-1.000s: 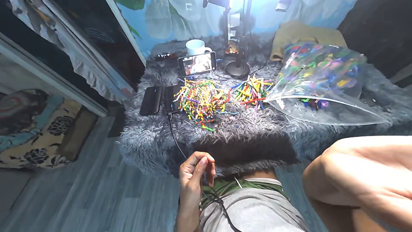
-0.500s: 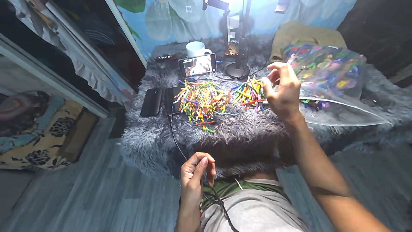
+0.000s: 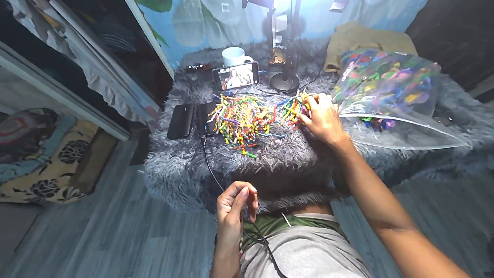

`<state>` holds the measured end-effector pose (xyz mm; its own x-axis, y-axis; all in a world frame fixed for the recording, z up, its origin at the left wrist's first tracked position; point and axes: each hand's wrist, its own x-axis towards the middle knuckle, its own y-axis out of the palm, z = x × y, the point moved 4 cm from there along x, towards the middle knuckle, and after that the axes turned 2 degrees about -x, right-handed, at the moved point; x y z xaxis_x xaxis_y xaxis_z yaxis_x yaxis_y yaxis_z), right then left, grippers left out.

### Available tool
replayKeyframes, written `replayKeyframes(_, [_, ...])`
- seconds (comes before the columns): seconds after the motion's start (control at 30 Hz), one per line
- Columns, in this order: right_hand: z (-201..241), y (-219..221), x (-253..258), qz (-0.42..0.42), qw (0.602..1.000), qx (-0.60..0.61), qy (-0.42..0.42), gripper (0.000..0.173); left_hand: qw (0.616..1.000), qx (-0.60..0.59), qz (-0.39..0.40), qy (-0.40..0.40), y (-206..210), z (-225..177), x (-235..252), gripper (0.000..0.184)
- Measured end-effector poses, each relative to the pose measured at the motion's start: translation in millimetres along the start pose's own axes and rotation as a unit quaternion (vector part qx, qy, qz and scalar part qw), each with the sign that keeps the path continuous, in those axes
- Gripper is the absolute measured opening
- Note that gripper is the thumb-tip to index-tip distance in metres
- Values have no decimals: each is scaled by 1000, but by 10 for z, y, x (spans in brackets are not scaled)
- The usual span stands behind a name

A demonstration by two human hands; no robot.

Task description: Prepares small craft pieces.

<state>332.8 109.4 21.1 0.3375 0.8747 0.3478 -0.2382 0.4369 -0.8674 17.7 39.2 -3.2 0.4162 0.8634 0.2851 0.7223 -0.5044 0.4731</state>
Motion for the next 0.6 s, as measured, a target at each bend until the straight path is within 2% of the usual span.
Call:
replayKeyframes(0.1, [143,19,-16,-22,998,26,-57,35,1000,-1,0,-2,6,4,3,25])
replayKeyframes(0.17, [321,68,-70,-33,988,66,-139,31,1000,1,2,-2,8,11,4,25])
replayKeyframes(0.27, [593,230,-194,13,969,117,-218,28,1000,0,4,-2,12,10,3,25])
replayKeyframes(0.4, [756,419,-232,106,970,72,-205,23,1000,0,0,3,-7,-11,5,24])
replayKeyframes(0.5, [760,427,-118,152,961,99,-207,17,1000,-1,-9,3,-25,-18,18,24])
replayKeyframes(0.6, [761,370,154,119,960,150,-205,29,1000,8,-7,1,-23,-4,44,26])
